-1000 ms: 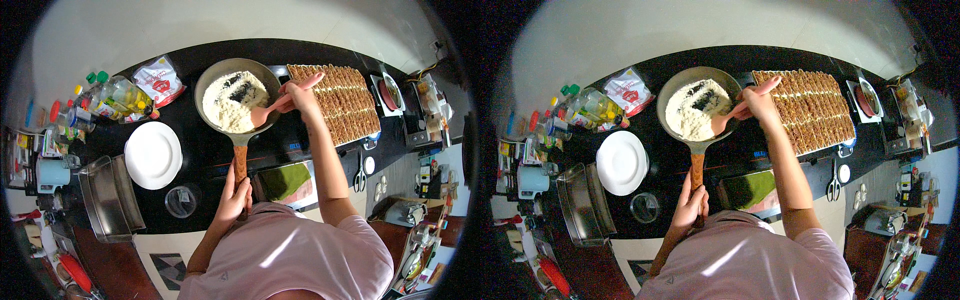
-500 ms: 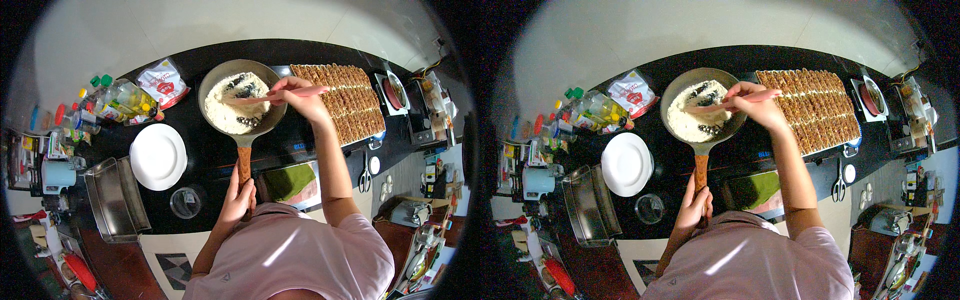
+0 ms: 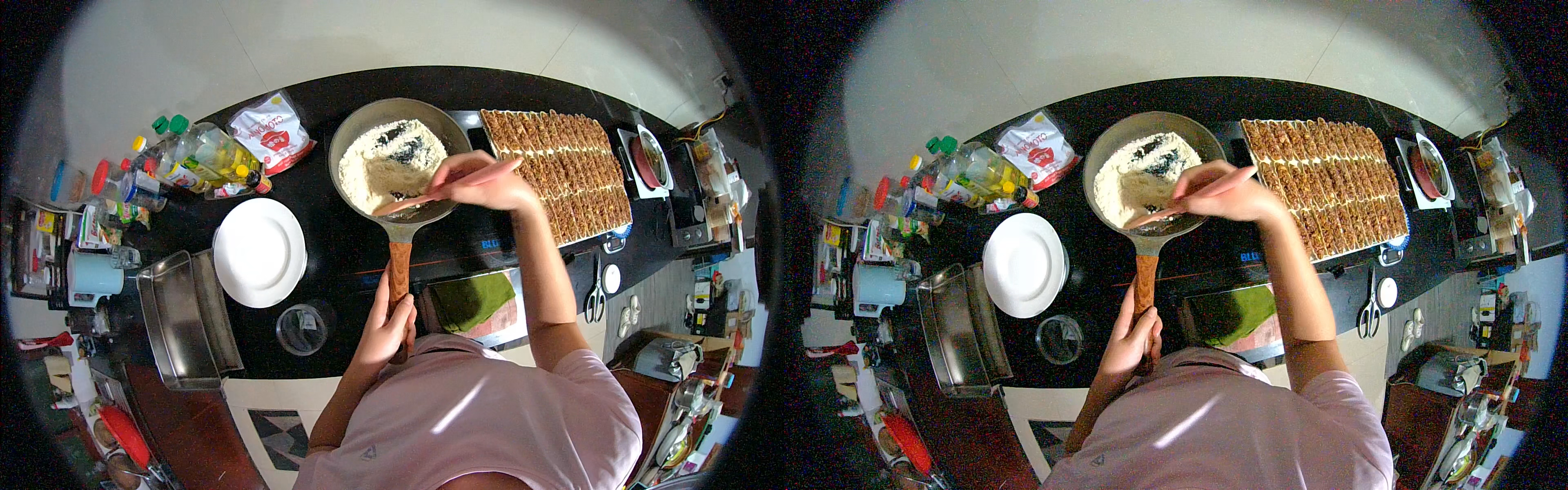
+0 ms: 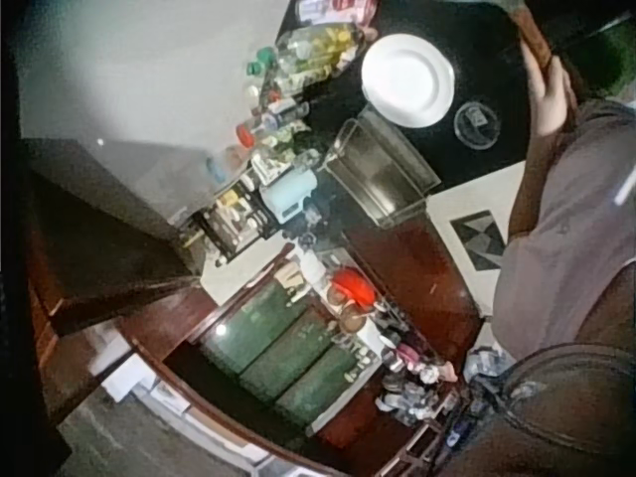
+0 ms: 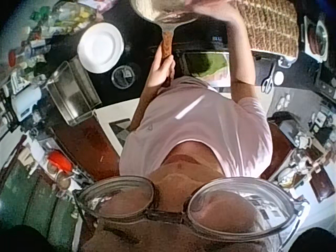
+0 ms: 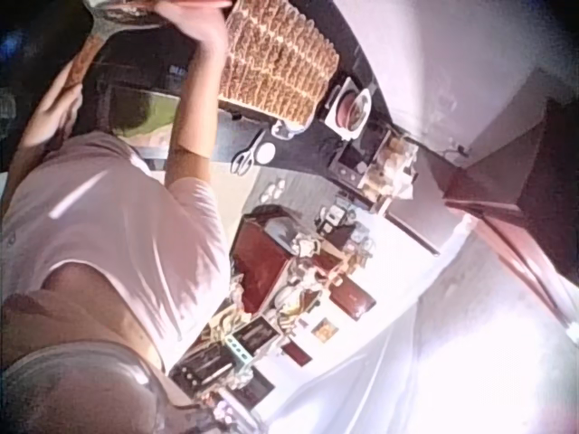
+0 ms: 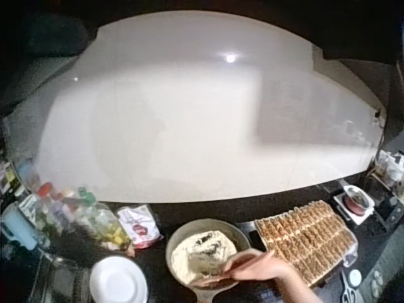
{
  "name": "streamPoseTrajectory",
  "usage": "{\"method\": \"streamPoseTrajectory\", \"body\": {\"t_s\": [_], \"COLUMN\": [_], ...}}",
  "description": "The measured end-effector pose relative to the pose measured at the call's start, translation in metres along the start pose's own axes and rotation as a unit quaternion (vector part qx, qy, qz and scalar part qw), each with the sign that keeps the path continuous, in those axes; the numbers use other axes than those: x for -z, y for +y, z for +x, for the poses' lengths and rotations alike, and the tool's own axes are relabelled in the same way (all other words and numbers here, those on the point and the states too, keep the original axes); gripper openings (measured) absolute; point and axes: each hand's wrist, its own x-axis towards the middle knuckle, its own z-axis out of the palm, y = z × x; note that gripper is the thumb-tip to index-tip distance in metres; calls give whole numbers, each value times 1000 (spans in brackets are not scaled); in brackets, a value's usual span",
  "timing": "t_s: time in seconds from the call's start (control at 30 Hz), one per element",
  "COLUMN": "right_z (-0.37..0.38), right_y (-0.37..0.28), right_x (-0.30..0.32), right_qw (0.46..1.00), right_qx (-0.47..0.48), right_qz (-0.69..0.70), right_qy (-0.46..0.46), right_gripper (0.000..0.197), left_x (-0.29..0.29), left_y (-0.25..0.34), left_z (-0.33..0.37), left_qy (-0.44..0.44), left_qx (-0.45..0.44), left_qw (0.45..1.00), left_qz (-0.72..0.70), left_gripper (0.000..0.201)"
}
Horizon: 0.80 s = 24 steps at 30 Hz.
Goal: The person stirs a white mixture in a pan with a spatula, briefly moves to a sink area to adjust items, and then returns to stirring the mixture in the pan.
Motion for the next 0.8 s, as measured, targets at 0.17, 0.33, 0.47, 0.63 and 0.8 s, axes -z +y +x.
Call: {"method": "streamPoseTrajectory", "body": {"t_s": [0.17,0.33,0.47,0.63,0.8], "right_z": [11,27,36,21,24], "right_y": [-20,-3,10,18,27], "right_x": [-65,-82,-67,-21,3], "right_qw": [960,938,905,913,909], "right_qx": [161,172,170,107,67], "right_qz": [-219,-274,-311,-188,-200], "right_qy": [60,127,233,345,359], "right_gripper": [13,30,19,9,9], "left_x": [-1,-1,-1,1,0], "left_y": [5,7,4,1,-1], "left_z": [-3,-3,-2,0,0], "left_qy": [-2,-12,-3,-7,-14], "left_qx": [7,15,8,1,-15], "left_qw": [1000,998,1000,1000,999], "left_qz": [-16,-65,-23,-23,-25], "left_gripper": [62,64,61,61,61]}}
